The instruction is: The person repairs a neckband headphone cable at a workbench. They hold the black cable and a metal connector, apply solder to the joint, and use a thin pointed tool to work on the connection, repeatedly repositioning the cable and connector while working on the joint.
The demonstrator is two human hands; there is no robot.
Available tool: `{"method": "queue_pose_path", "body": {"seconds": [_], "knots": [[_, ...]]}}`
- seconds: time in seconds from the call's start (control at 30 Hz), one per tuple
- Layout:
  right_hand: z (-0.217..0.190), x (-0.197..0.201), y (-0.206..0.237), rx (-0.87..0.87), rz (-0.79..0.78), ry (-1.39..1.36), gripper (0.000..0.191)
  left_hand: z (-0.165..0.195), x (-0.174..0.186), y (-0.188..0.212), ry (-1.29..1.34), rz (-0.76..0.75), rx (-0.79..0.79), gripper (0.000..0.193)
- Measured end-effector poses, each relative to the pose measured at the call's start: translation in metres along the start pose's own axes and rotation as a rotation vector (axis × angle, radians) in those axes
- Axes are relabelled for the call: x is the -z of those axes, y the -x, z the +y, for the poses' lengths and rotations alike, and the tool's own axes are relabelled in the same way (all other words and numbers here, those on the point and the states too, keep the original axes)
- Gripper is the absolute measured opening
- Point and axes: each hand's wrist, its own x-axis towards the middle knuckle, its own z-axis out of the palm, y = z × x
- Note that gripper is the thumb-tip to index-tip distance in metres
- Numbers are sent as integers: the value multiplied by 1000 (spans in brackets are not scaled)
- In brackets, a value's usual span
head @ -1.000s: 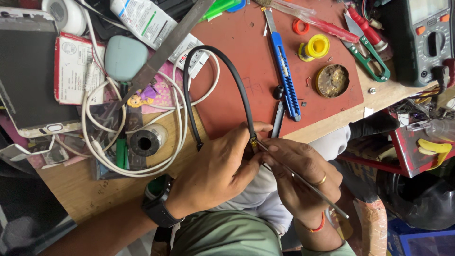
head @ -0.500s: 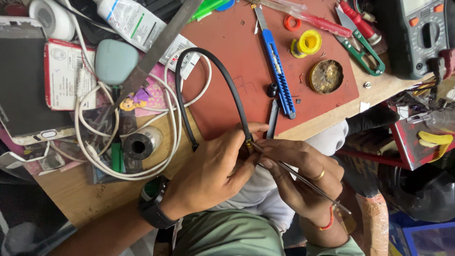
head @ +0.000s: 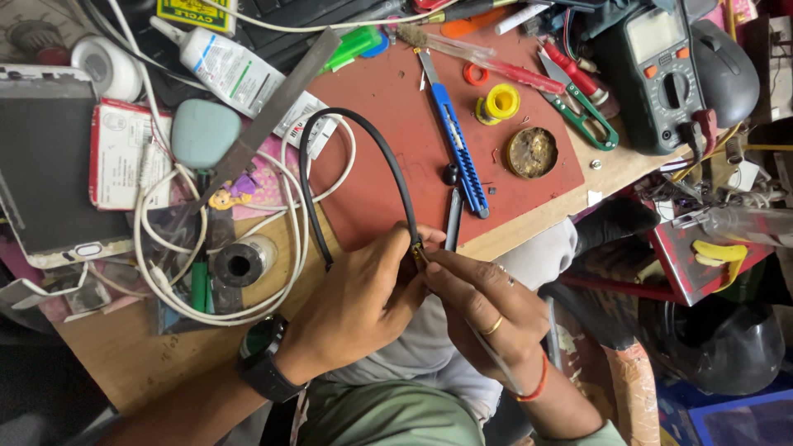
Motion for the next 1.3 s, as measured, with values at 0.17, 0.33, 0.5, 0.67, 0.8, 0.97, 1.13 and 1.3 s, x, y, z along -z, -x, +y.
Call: {"method": "queue_pose_path", "body": {"seconds": [0.17,0.33,0.5,0.67,0.8,0.97,1.13,1.3], "knots": [[0,-3,3,-62,40,-110,29,3,0,-1,36,2,8,36],[-6,4,-2,-160,39,-146,27,4,0,-2,-25,40,-84,40],[-12,9,-5,-230,-28,-137,25,0,-2,3,15,-3,-15,43],[-11,3,-4,-167,34,-101,24,2,-1,1,-10,19,-69,40],[-8,-8,3,-151,106,-91,22,0,0,1,-12,0,-25,36],[0,-18,10,-85,172,-104,22,2,1,-1,-11,4,-56,36],[5,-22,16,-63,195,-134,19,2,2,-2,59,-20,-19,36],[12,-17,20,-46,166,-232,16,-20,-6,16,-15,29,-67,46]]}}
